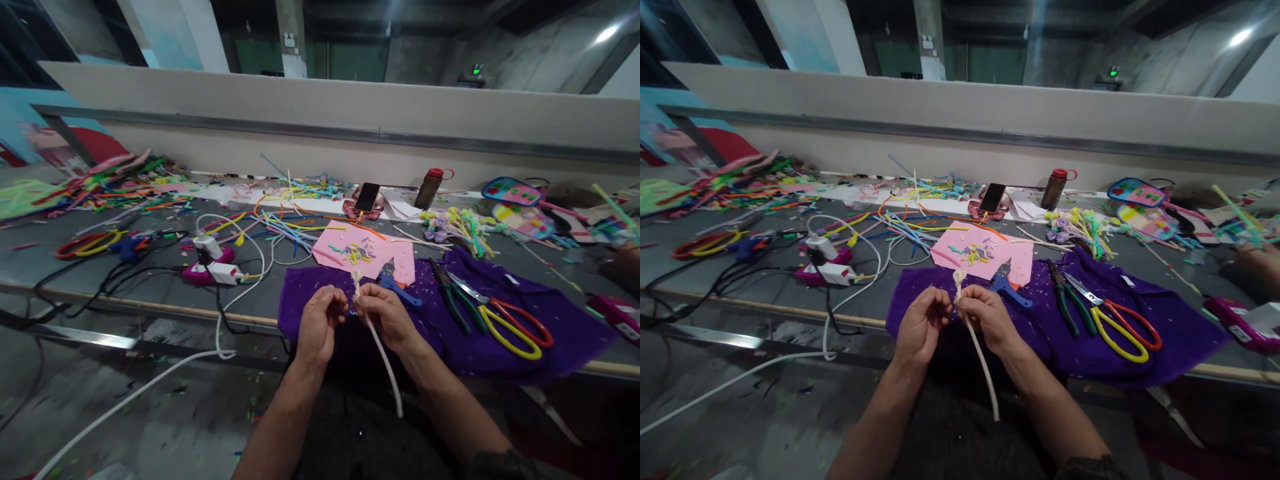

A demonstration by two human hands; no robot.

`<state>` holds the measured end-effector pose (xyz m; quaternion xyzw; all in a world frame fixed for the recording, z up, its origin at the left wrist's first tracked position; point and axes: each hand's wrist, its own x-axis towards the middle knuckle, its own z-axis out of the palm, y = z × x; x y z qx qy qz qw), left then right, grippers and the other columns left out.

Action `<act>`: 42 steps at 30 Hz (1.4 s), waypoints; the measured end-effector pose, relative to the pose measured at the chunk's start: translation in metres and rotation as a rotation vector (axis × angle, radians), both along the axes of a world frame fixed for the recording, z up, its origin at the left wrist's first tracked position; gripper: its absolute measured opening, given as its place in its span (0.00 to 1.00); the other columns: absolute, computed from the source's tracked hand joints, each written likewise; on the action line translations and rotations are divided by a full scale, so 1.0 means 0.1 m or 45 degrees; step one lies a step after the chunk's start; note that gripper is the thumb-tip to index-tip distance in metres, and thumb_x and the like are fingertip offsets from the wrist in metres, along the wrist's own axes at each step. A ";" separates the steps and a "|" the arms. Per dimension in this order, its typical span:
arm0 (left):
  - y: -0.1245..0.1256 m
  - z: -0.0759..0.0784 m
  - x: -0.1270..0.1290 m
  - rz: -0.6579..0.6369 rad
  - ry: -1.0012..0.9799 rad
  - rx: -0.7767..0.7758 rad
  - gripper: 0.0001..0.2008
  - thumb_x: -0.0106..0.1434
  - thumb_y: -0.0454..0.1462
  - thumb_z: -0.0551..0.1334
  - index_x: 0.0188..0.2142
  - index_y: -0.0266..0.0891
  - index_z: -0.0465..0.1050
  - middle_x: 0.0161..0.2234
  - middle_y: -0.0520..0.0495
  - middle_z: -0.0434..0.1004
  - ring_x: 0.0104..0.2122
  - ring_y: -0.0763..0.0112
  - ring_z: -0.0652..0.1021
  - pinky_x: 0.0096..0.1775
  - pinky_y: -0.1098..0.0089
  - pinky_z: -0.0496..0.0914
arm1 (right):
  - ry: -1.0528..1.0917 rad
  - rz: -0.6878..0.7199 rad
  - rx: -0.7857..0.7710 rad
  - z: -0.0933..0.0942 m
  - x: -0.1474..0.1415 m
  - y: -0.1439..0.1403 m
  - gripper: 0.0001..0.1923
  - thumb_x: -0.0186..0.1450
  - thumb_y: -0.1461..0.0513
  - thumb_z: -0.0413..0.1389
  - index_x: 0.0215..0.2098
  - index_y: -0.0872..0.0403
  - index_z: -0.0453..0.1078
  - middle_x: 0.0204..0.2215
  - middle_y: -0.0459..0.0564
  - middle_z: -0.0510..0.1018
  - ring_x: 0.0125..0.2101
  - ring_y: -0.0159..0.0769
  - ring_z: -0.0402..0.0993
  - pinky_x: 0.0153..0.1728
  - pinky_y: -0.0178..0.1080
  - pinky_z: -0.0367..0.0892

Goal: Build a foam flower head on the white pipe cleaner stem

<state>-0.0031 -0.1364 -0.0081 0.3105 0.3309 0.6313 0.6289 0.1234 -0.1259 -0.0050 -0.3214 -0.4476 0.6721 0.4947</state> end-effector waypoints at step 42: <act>-0.10 -0.06 -0.06 -0.326 -0.008 -0.187 0.10 0.51 0.40 0.64 0.26 0.34 0.68 0.23 0.52 0.70 0.15 0.86 0.65 0.15 0.82 0.54 | -0.750 -0.278 0.495 -0.04 0.23 -0.11 0.22 0.63 0.54 0.50 0.14 0.55 0.58 0.12 0.40 0.57 0.14 0.24 0.52 0.17 0.31 0.49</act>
